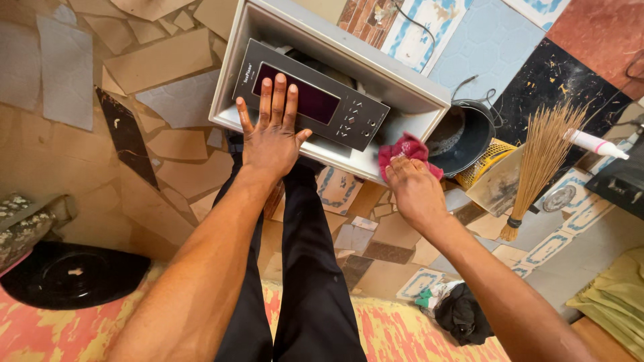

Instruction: The person wipes a microwave with a cloth after rinsing the cloth in a bucket of water, and then moves cardboard scraps and organizes papers and documents on a chair.

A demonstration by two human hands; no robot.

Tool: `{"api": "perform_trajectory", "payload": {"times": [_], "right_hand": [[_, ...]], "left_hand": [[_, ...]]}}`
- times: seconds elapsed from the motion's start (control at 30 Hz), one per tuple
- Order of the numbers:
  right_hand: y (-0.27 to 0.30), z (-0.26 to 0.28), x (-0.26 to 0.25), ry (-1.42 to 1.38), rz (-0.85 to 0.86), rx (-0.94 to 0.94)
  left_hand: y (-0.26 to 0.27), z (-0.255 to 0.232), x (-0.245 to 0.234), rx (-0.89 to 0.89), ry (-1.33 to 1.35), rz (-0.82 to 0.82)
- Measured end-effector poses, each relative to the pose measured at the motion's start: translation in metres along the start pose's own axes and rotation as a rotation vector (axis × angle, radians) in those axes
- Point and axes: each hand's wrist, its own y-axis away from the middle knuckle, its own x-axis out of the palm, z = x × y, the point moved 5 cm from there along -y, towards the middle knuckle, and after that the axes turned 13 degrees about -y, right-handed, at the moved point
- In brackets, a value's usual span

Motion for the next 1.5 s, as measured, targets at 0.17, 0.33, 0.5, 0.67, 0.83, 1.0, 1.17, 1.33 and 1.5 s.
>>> {"api": "perform_trajectory", "payload": {"times": [0.17, 0.33, 0.5, 0.67, 0.83, 1.0, 1.17, 1.33, 1.5], "right_hand": [[-0.025, -0.049, 0.065, 0.044, 0.421, 0.196], [-0.065, -0.11, 0.166, 0.232, 0.46, 0.126], [-0.063, -0.113, 0.179, 0.212, 0.295, 0.131], [-0.028, -0.062, 0.09, 0.038, 0.5, 0.301], [-0.003, -0.015, 0.014, -0.069, -0.021, 0.02], [-0.035, -0.082, 0.128, 0.176, 0.626, 0.218], [-0.072, -0.113, 0.174, 0.199, 0.285, 0.153], [-0.002, -0.056, 0.085, 0.18, 0.044, 0.198], [-0.014, -0.042, 0.059, 0.114, 0.049, 0.208]], "left_hand": [[0.0, -0.001, 0.001, -0.002, -0.001, 0.019], [0.002, -0.001, -0.007, 0.025, 0.003, 0.013], [0.013, -0.003, -0.006, 0.019, -0.003, 0.026], [0.001, -0.002, -0.006, 0.024, -0.004, 0.029], [-0.001, -0.001, -0.003, 0.005, -0.019, 0.017], [-0.001, -0.001, -0.003, 0.017, -0.015, 0.019], [-0.002, 0.0, -0.006, 0.022, 0.019, 0.057], [0.0, 0.0, -0.007, 0.011, 0.002, 0.058], [-0.006, 0.0, -0.007, 0.012, -0.009, 0.047]]}}
